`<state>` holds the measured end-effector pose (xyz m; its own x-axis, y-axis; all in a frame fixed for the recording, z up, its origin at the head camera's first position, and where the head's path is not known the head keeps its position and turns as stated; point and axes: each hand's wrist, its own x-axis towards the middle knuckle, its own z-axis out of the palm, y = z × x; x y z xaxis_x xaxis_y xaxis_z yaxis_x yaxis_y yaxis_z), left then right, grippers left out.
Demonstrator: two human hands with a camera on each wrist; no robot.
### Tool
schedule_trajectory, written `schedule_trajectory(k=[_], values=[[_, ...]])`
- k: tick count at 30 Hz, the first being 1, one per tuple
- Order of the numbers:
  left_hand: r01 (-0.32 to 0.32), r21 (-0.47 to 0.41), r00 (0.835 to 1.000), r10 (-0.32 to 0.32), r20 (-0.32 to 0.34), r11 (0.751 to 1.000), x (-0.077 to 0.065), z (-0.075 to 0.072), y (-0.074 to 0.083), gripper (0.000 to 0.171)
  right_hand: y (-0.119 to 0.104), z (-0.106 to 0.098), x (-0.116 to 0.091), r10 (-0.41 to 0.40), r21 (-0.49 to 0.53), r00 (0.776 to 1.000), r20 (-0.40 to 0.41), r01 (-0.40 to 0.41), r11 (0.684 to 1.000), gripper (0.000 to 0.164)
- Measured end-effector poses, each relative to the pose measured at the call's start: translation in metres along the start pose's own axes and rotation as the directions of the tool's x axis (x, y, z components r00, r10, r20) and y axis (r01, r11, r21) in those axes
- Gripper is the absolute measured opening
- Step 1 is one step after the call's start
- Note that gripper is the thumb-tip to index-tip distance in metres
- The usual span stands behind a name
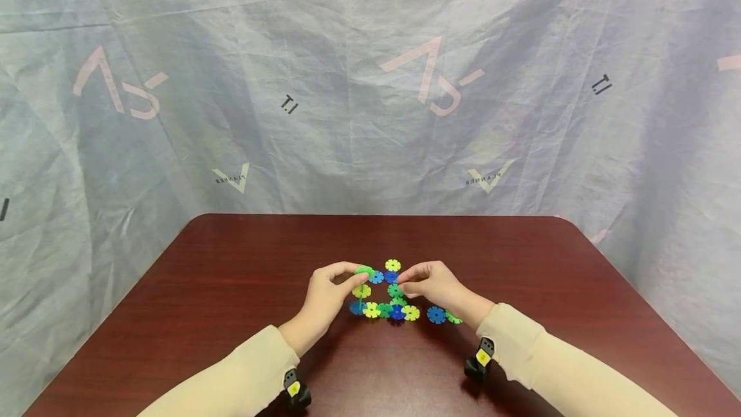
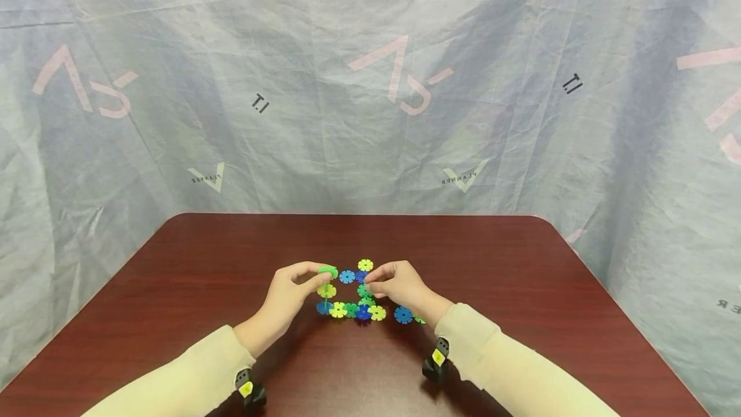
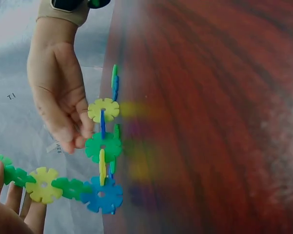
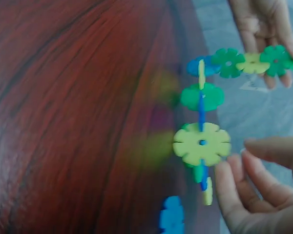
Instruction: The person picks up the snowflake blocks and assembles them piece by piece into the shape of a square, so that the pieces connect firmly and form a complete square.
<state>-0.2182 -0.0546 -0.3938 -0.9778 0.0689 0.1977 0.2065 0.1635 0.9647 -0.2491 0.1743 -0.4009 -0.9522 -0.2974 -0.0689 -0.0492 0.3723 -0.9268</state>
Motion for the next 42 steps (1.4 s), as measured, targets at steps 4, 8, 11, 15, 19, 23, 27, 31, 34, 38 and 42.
schedule_trajectory(k=[4, 8, 11, 15, 19, 23, 27, 31, 34, 38, 42], values=[[0.01, 0.025, 1.0, -0.01, 0.006, 1.0, -0.001, -0.004, -0.006, 0.022, 0.005, 0.008, 0.001, 0.047, -0.083, 0.997, -0.062, -0.052, 0.995, 0.017], [-0.003, 0.028, 1.0, 0.003, 0.002, 1.0, -0.001, -0.006, -0.009, 0.023, 0.006, 0.014, 0.001, 0.062, -0.165, 0.992, -0.107, -0.079, 0.983, 0.021], [-0.016, 0.032, 1.0, 0.016, -0.005, 0.999, -0.001, -0.007, -0.008, 0.024, 0.004, 0.017, 0.003, 0.059, -0.208, 0.989, -0.136, -0.087, 0.974, 0.025], [-0.023, 0.025, 1.0, 0.023, -0.014, 0.999, -0.002, -0.008, -0.007, 0.021, 0.001, 0.02, 0.005, 0.046, -0.257, 0.989, -0.143, -0.082, 0.963, 0.025], [-0.027, 0.017, 1.0, 0.027, -0.013, 0.999, -0.003, -0.009, -0.006, 0.018, 0.0, 0.021, 0.006, 0.045, -0.282, 0.989, -0.143, -0.084, 0.956, 0.02], [-0.033, 0.03, 0.999, 0.033, -0.013, 0.999, -0.005, -0.009, -0.005, 0.018, 0.0, 0.021, 0.007, 0.058, -0.28, 0.986, -0.155, -0.101, 0.955, 0.018], [-0.03, 0.032, 0.999, 0.03, -0.014, 0.999, -0.007, -0.008, -0.006, 0.017, 0.004, 0.018, 0.006, 0.098, -0.234, 0.985, -0.141, -0.129, 0.964, 0.017], [-0.04, 0.034, 0.999, 0.04, -0.013, 0.999, -0.01, -0.006, -0.006, 0.017, 0.01, 0.01, 0.006, 0.138, -0.132, 0.988, -0.077, -0.147, 0.98, 0.013], [-0.058, 0.036, 0.998, 0.059, -0.014, 0.998, -0.011, -0.005, -0.005, 0.016, 0.012, 0.001, 0.008, 0.127, -0.057, 0.992, 0.008, -0.127, 0.99, 0.013], [-0.069, 0.036, 0.997, 0.07, -0.019, 0.997, -0.01, -0.004, -0.005, 0.015, 0.009, -0.008, 0.01, 0.093, 0.055, 0.988, 0.126, -0.1, 0.993, 0.021], [-0.071, 0.029, 0.997, 0.071, -0.018, 0.997, -0.01, -0.005, -0.003, 0.014, -0.001, -0.012, 0.01, 0.064, 0.173, 0.977, 0.204, -0.1, 0.98, 0.028]])
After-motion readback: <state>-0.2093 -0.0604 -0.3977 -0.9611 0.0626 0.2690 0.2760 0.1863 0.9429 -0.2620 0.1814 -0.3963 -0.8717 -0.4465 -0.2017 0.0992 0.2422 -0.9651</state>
